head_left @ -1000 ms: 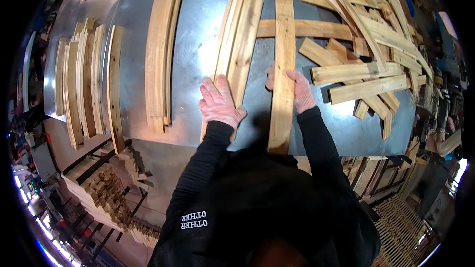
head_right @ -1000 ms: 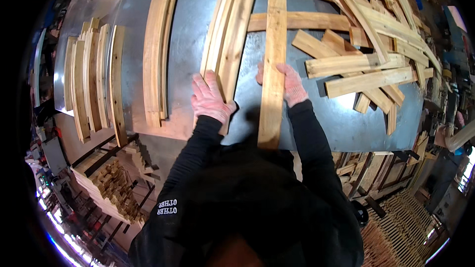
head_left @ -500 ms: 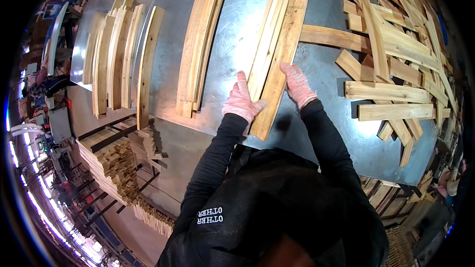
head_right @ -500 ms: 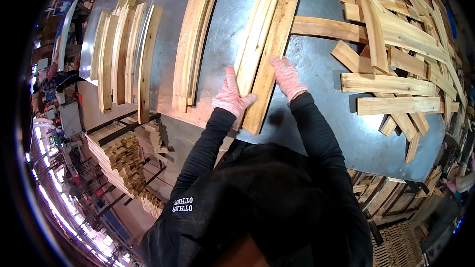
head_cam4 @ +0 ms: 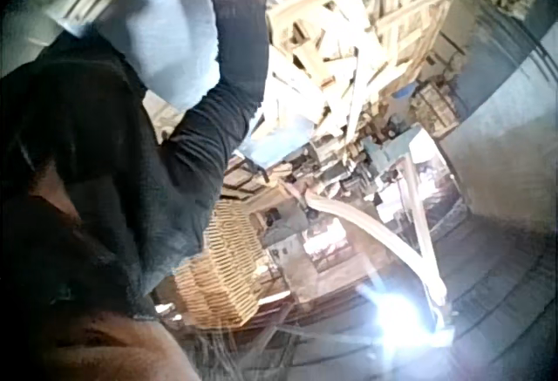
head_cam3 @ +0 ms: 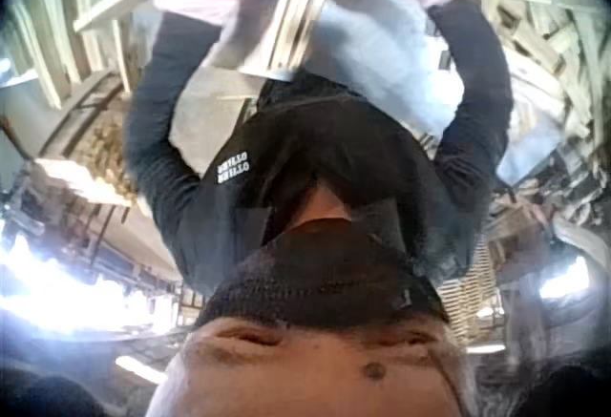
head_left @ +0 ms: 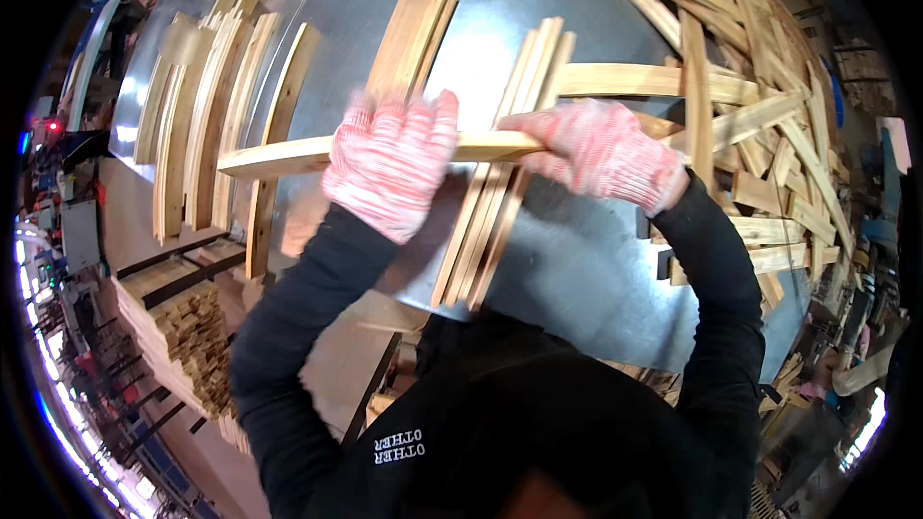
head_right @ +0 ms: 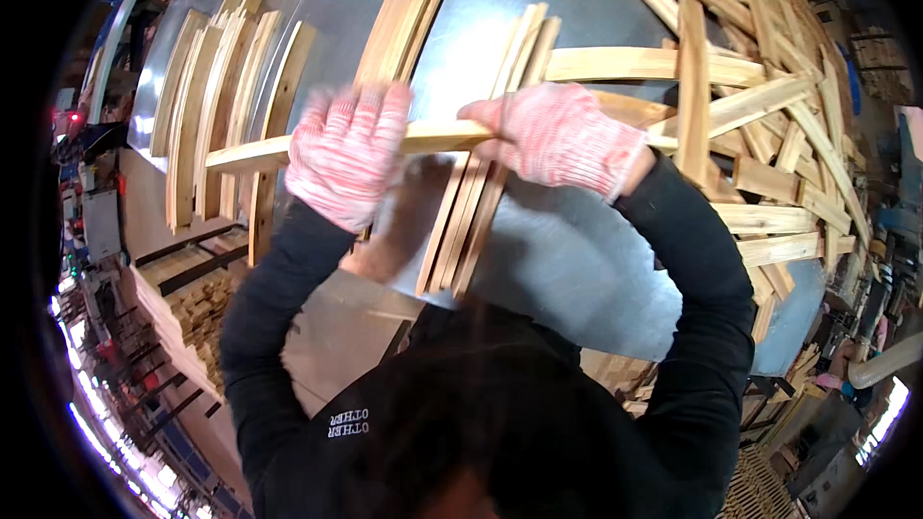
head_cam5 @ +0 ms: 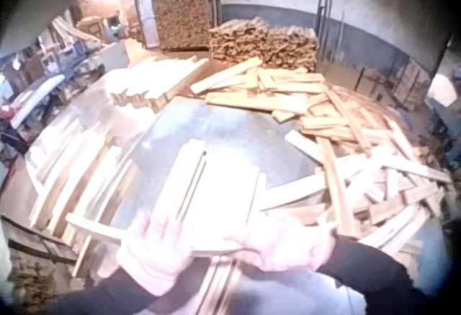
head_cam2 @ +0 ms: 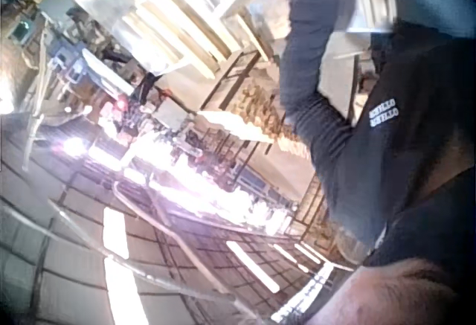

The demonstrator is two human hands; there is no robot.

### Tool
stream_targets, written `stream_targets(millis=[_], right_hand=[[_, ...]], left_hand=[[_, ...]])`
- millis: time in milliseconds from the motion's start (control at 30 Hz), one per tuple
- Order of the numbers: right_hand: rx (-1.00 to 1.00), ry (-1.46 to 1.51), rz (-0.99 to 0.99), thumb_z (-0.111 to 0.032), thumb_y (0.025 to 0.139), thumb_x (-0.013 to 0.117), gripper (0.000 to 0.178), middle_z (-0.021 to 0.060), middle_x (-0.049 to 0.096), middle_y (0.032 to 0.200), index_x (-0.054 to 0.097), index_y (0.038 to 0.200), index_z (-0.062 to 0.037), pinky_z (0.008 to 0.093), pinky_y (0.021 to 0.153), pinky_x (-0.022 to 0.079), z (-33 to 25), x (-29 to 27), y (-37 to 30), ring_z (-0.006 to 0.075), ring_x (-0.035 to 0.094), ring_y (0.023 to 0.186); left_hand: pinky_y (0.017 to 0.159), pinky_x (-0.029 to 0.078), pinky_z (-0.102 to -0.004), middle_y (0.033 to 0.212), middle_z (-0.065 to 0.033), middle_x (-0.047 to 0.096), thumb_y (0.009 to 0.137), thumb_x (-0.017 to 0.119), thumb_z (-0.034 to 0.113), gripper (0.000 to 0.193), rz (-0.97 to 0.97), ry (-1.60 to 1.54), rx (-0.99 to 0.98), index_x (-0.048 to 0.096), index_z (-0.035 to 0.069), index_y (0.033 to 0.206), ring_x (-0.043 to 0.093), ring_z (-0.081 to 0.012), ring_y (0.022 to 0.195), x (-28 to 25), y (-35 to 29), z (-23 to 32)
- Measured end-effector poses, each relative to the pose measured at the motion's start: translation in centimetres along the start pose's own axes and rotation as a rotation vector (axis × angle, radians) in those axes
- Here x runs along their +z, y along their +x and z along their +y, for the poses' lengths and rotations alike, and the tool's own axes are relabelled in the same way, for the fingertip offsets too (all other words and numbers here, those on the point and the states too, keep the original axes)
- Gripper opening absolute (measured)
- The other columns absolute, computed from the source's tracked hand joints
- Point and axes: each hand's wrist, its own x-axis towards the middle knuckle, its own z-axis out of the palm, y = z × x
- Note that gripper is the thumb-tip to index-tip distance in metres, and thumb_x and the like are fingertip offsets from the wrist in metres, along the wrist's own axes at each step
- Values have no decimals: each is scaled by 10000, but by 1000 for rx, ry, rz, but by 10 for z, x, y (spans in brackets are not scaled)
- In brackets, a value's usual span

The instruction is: The person sorts wooden planks on a metal table, picking them up from a pile, inspecting them, and stacking them into neat piles. Another person is visible working alongside at the same table.

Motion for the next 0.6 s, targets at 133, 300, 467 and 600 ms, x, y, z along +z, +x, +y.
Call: stream_targets(millis=[133, 300, 467, 600], right_hand=[[93, 416, 581, -383, 950, 581, 539, 157, 558, 1388, 522, 1386, -73, 376, 1078, 419, 120, -3, 38, 283, 528, 1290], [507, -416, 46, -555, 689, 775, 950, 210, 544, 1353, 436, 1433, -71, 452, 1042, 434, 233, 27, 45, 372, 524, 1257], [456, -591, -18, -561, 582, 846, 935, 191, 601, 1182, 470, 1284, -71, 484, 1009, 435, 223, 47, 40, 399, 588, 1114], [162, -611, -74, -448, 813, 696, 511, 139, 653, 1054, 594, 1129, -60, 473, 1035, 398, 265, 64, 7, 352, 599, 1058]], left_hand=[[617, 549, -461, 851, -124, 654, 848, 716, 359, 306, -487, -354, -371, 583, 91, 907, 685, -310, 787, 12, -69, -45], [981, 471, -436, 1251, -173, 602, 768, 774, 413, 505, -413, -328, -914, 663, 63, 1115, 563, -358, 1188, 39, -177, -113], [1145, 247, -553, 1600, -191, 246, 785, 753, 453, 528, -667, -114, -1086, 666, 127, 1190, 191, -444, 1465, 80, -206, -158], [987, 489, -479, 1566, -310, 189, 787, 777, 256, 628, -436, -176, -972, 473, 76, 1307, 509, -457, 1253, 144, -246, -156]])
